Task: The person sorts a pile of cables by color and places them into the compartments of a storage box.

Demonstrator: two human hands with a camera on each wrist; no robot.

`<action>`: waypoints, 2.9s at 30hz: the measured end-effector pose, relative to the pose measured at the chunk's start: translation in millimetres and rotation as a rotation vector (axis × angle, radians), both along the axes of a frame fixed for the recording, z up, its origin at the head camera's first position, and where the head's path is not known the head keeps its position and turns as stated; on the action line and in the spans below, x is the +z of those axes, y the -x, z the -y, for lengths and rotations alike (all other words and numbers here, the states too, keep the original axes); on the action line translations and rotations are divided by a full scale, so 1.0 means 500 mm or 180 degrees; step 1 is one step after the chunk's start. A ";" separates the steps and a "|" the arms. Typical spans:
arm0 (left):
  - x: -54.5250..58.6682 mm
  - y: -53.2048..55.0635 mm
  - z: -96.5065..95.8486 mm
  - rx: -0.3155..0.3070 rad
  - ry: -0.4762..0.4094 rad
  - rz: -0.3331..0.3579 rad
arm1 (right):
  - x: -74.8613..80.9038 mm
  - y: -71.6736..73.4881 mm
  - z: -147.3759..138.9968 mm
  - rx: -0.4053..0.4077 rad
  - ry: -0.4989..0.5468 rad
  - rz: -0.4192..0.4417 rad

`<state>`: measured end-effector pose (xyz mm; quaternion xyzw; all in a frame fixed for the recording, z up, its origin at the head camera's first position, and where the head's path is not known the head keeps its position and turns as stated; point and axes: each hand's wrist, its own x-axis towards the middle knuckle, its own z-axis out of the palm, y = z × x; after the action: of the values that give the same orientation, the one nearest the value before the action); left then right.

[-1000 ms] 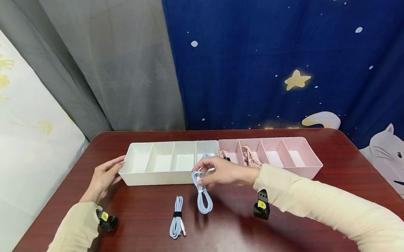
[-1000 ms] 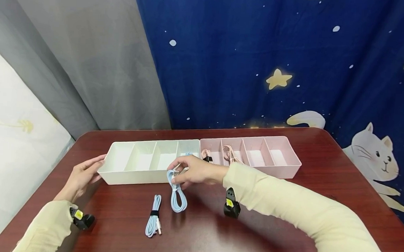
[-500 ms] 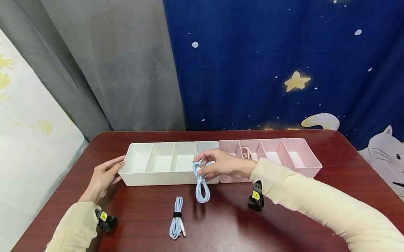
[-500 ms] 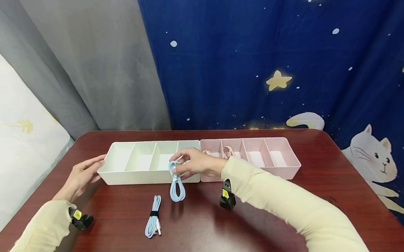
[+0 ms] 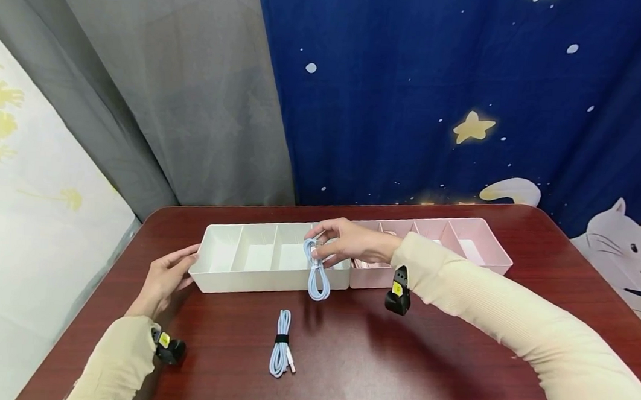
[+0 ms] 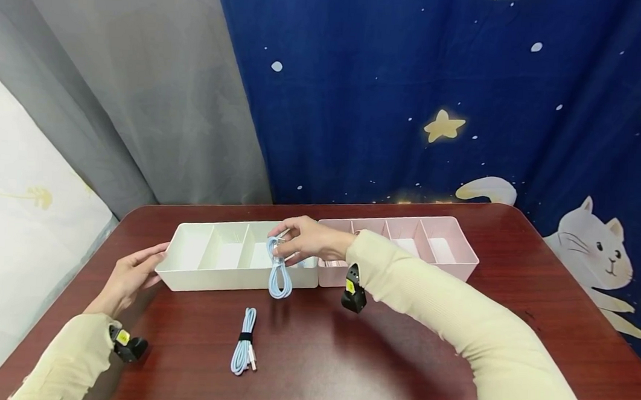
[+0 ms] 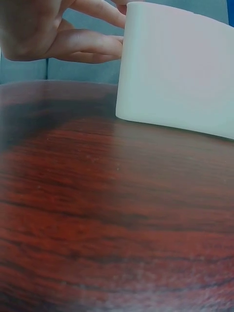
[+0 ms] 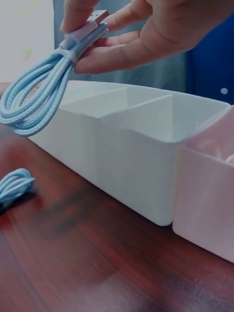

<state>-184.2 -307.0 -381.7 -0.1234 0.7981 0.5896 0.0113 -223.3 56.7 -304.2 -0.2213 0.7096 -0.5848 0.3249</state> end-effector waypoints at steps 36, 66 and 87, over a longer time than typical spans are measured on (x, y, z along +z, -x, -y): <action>0.002 0.001 0.005 -0.0079 -0.0073 0.0064 | 0.033 0.074 0.048 -0.0264 -0.0049 0.0059; 0.014 0.004 -0.002 -0.0065 -0.0068 0.0043 | 0.017 0.131 0.083 -0.0541 -0.0093 0.0252; 0.004 0.001 0.000 -0.0027 -0.0088 0.0070 | -0.033 0.101 0.107 -0.0499 -0.0306 0.0025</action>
<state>-184.6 -306.9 -379.6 -0.1263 0.7902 0.5992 0.0243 -274.0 3.2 -321.0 -0.1470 0.7507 -0.5745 0.2911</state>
